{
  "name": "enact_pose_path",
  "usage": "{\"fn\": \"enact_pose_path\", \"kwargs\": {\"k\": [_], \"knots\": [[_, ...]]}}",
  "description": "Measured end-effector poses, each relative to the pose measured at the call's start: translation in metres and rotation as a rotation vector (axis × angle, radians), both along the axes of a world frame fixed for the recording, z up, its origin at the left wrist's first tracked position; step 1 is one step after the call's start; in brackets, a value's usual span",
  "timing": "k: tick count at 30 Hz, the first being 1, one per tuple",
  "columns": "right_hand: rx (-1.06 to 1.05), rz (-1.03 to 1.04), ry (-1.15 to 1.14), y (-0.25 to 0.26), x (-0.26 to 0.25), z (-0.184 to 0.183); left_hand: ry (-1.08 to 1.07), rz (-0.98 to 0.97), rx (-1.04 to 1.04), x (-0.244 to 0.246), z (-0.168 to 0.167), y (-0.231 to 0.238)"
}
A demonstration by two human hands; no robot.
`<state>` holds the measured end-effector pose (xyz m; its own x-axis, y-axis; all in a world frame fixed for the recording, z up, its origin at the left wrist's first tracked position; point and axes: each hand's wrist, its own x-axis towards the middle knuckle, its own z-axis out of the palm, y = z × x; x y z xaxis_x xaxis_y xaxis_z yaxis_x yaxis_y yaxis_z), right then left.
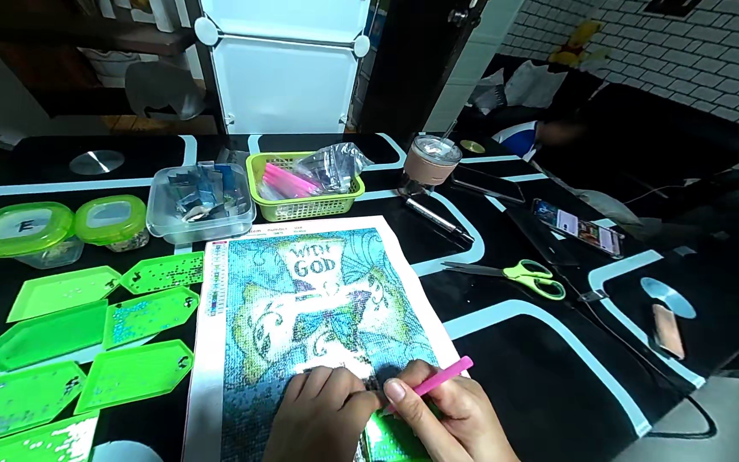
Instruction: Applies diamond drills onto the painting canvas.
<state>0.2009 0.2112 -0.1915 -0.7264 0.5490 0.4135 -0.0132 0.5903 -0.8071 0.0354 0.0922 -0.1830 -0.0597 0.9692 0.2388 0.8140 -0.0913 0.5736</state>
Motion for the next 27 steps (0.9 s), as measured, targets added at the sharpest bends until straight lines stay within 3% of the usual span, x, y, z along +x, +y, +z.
{"fn": "enact_pose_path", "kwargs": {"k": [4,11,21,27], "knots": [[0.02,0.004,0.007,0.0003,0.0001,-0.0008,0.008,0.001,0.003,0.0,-0.0004,0.0003],[-0.139,0.003,0.086,0.0068,0.0019,-0.0034,-0.004,0.003,-0.011,0.0002,-0.0002,0.0002],[0.027,0.011,0.014,0.0023,0.0009,-0.0023,0.011,-0.006,-0.011,-0.0005,0.001,0.001],[-0.061,0.011,0.061,0.006,-0.0001,-0.0035,-0.002,-0.007,-0.012,-0.0021,0.0012,0.0013]]}}
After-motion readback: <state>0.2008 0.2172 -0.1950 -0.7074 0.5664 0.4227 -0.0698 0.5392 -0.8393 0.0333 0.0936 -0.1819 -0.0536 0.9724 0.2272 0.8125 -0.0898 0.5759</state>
